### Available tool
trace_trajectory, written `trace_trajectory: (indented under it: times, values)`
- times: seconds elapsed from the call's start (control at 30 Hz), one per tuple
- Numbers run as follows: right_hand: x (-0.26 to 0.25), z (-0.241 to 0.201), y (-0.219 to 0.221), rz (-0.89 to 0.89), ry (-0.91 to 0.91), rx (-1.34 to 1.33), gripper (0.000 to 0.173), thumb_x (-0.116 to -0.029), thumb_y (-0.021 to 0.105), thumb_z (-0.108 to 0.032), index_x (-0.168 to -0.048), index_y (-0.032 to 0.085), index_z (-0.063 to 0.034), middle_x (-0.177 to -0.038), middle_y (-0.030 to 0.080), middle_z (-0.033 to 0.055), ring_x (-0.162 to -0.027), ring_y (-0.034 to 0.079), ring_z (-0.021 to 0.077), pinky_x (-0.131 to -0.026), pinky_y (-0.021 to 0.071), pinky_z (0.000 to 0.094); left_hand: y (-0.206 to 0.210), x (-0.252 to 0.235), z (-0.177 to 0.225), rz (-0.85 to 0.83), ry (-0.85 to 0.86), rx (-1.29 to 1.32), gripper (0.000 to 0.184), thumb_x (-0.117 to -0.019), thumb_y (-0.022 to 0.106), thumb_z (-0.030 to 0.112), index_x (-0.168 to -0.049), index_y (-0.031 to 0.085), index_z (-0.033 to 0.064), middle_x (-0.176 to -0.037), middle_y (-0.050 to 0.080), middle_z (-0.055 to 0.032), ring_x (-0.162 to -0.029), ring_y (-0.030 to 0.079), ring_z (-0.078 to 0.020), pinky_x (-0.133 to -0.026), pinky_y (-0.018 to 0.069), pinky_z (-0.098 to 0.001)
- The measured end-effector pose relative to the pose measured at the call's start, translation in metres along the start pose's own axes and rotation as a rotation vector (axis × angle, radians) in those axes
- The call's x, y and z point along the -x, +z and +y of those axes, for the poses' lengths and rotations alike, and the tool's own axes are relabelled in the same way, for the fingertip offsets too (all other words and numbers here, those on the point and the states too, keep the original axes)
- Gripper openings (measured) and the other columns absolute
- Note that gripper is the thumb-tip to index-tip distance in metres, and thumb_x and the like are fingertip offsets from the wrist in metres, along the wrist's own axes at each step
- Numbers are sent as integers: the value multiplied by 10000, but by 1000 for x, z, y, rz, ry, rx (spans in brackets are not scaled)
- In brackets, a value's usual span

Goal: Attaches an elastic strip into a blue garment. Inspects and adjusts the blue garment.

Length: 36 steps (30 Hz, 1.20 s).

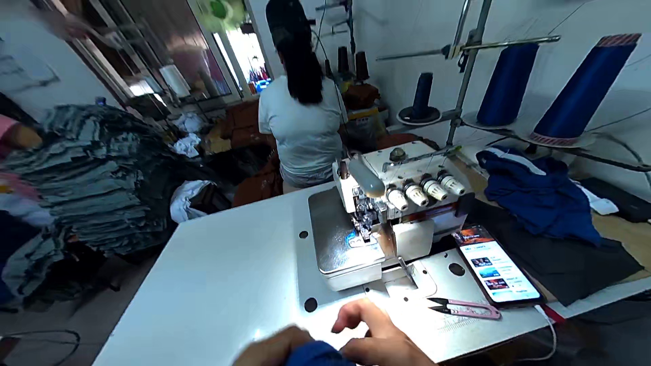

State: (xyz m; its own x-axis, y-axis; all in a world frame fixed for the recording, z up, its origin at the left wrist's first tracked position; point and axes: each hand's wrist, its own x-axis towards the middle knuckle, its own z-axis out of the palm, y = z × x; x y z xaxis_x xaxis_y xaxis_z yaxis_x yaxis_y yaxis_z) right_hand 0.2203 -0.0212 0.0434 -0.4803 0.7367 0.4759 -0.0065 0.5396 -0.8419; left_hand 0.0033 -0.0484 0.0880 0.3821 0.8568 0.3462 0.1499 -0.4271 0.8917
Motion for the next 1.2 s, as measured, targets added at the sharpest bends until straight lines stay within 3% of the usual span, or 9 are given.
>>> trace_trajectory:
  times: [0.07,0.13,0.27,0.43,0.53,0.63,0.7,0.93,1.2]
  values:
    - [-19,-16,1,98,-86,-91,182,-974,604,-37,-1030,693,112,-1041,693,208,-1006,669,179,-910,546,319,-46,-45,37,-155,153,-367,286,-959,700,307,-1129,663,79,-947,698,42,-855,627,64,-747,539,-153]
    - [-29,-42,-10,244,-108,-14,173,-1007,570,-34,-1024,650,119,-893,699,168,-828,665,76,-779,534,193,-75,-82,48,-128,368,-702,356,-937,687,429,-1202,607,205,-988,667,120,-869,607,97,-742,525,-112]
    - [-23,-4,-15,482,-4,230,175,-951,653,-30,-1088,620,75,-885,725,113,-770,692,59,-726,583,207,-64,-109,-4,-61,521,-739,280,-911,664,242,-1187,619,228,-1278,614,28,-1209,587,-73,-993,529,-273]
    - [14,88,-8,625,-98,527,86,-909,691,-103,-942,692,-23,-847,719,76,-833,686,48,-802,546,138,-23,-70,-110,133,413,-557,124,-946,652,126,-1042,702,185,-1039,677,25,-980,653,-30,-847,563,-186]
    - [23,107,-9,648,-150,588,94,-963,629,-135,-992,682,-62,-959,715,73,-965,682,72,-892,545,170,2,-51,-117,159,351,-574,300,-911,759,295,-1182,665,208,-1136,609,22,-1106,590,-38,-964,507,-195]
    - [23,110,-8,665,-121,590,88,-956,641,-153,-963,677,-73,-950,692,63,-967,659,69,-894,535,166,25,-36,-117,229,331,-686,535,-791,832,558,-1162,630,230,-1118,568,26,-1110,558,-79,-990,462,-245]
    - [22,109,-9,682,-82,601,79,-938,650,-158,-938,659,-80,-914,669,52,-940,644,50,-883,518,138,41,-23,-117,281,328,-787,497,-818,795,582,-1108,575,243,-1078,509,29,-1058,523,-83,-979,415,-241]
    - [24,108,-7,703,-31,601,124,-851,704,-126,-852,598,-61,-827,603,56,-826,591,46,-794,473,85,75,-11,-137,371,215,-829,75,-927,700,185,-953,732,123,-966,682,-59,-1018,633,-152,-985,475,-265]
    - [43,113,-5,648,-109,597,133,-945,671,-116,-1072,637,-94,-999,656,57,-1013,644,90,-954,521,189,59,-9,-135,417,189,-406,131,-968,590,69,-1095,586,104,-1120,686,13,-1125,643,-15,-956,546,-195]
